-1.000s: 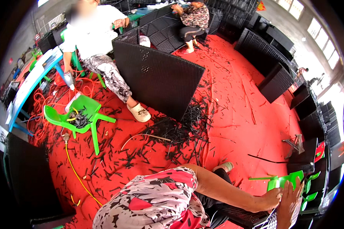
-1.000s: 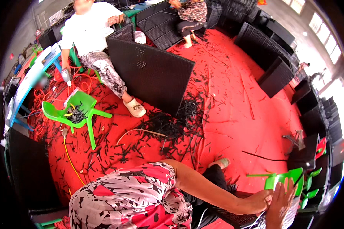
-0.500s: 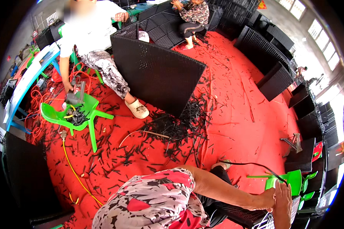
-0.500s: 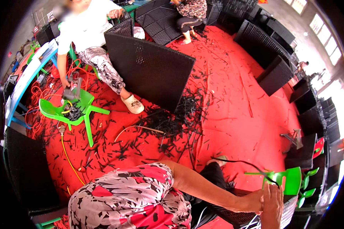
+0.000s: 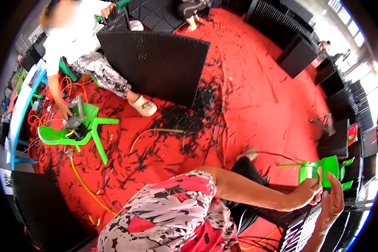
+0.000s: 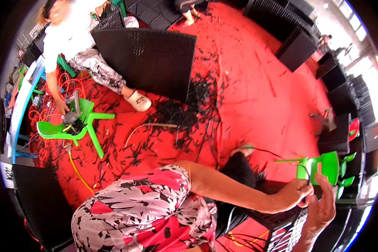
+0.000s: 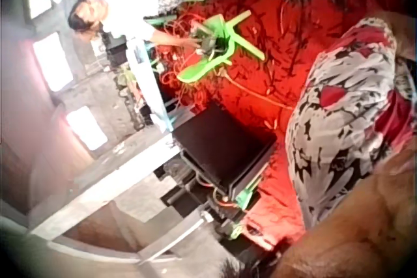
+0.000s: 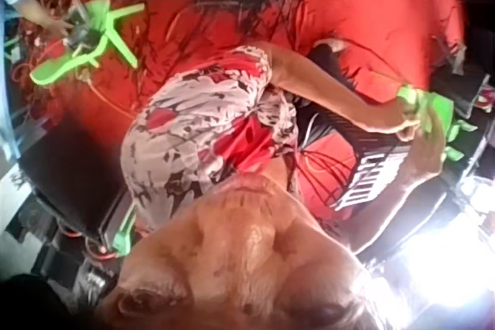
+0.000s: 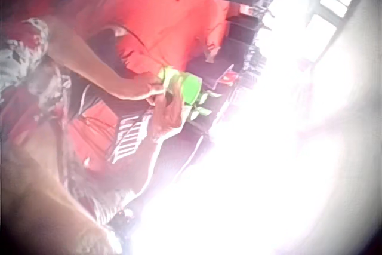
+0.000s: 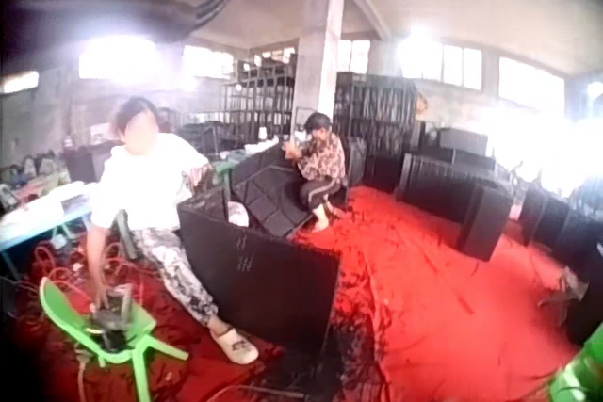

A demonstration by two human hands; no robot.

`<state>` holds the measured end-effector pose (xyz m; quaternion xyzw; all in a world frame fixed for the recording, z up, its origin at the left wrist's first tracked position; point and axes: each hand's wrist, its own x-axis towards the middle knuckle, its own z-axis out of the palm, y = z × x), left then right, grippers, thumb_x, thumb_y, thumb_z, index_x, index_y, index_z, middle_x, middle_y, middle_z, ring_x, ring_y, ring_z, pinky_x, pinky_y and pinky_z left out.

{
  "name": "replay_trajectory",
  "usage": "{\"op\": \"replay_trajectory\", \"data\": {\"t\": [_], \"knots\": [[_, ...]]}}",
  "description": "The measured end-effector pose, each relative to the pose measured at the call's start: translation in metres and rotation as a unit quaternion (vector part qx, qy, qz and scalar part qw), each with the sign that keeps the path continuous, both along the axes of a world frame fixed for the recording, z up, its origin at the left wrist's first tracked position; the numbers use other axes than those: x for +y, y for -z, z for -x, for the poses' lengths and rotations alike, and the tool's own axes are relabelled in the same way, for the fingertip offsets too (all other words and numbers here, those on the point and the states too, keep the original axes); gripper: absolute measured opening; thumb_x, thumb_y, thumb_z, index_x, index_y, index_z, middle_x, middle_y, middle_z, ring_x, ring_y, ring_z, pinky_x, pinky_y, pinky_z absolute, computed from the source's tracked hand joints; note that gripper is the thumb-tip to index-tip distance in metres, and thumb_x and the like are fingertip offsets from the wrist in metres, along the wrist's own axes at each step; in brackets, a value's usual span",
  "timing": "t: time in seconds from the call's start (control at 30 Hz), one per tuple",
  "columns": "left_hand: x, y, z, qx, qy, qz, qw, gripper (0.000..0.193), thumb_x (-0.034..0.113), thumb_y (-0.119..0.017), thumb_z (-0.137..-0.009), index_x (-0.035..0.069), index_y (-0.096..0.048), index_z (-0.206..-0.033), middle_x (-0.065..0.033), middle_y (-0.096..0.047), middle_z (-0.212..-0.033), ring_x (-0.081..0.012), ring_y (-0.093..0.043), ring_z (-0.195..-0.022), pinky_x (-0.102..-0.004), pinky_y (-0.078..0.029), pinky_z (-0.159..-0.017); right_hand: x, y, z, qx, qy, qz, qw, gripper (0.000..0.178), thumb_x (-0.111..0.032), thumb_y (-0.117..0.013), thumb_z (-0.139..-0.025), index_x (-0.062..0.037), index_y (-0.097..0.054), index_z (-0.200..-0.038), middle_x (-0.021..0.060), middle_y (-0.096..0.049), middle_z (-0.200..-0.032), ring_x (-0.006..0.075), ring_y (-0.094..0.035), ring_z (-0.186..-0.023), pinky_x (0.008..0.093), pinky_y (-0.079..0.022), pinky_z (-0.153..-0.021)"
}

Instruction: The person weaves plastic wicker strips into a chair frame by hand, pulling strips through the frame and securing them.

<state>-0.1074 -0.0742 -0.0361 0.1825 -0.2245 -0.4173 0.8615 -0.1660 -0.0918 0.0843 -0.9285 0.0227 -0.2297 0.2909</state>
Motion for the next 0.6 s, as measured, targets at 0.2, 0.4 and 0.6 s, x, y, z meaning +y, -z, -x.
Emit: {"op": "replay_trajectory", "data": {"t": [0.2,0.4,0.6], "knots": [[0.033,-0.05,-0.038,0.041,-0.039,0.021,0.998,0.024,0.023,-0.042,-0.1,0.004,-0.052,-0.091,-0.0042,-0.061,-0.077,-0.0114,-0.059,-0.066,-0.0251,-0.053,-0.061,0.002,0.018,0.005,-0.056,0.124,-0.085,0.987,0.054,-0.021,-0.053,-0.092,-0.0016,-0.036,-0.139,0.0149,-0.058,-0.113,0.0167,-0.061,-0.087,0.0225,-0.051,-0.064],[0.039,-0.059,-0.046,0.056,-0.034,0.051,0.997,0.026,0.026,-0.042,-0.1,0.005,-0.053,-0.092,-0.007,-0.063,-0.076,-0.0135,-0.061,-0.063,-0.0258,-0.052,-0.055,-0.047,0.018,0.063,0.029,0.22,-0.102,0.97,0.028,-0.022,-0.049,-0.093,-0.0001,-0.06,-0.108,-0.0051,-0.042,-0.052,-0.0004,-0.028,-0.039,0.0172,-0.016,-0.036],[0.04,-0.054,-0.074,0.108,-0.022,0.022,0.994,0.031,0.026,-0.042,-0.099,0.003,-0.055,-0.084,-0.0099,-0.064,-0.076,-0.0181,-0.064,-0.064,-0.0284,-0.053,-0.054,0.011,-0.025,0.111,0.114,0.198,-0.183,0.956,0.019,-0.011,-0.049,-0.089,-0.0014,-0.063,-0.081,0.0024,-0.05,-0.057,0.0101,-0.047,-0.053,0.0228,-0.037,-0.051]]}}
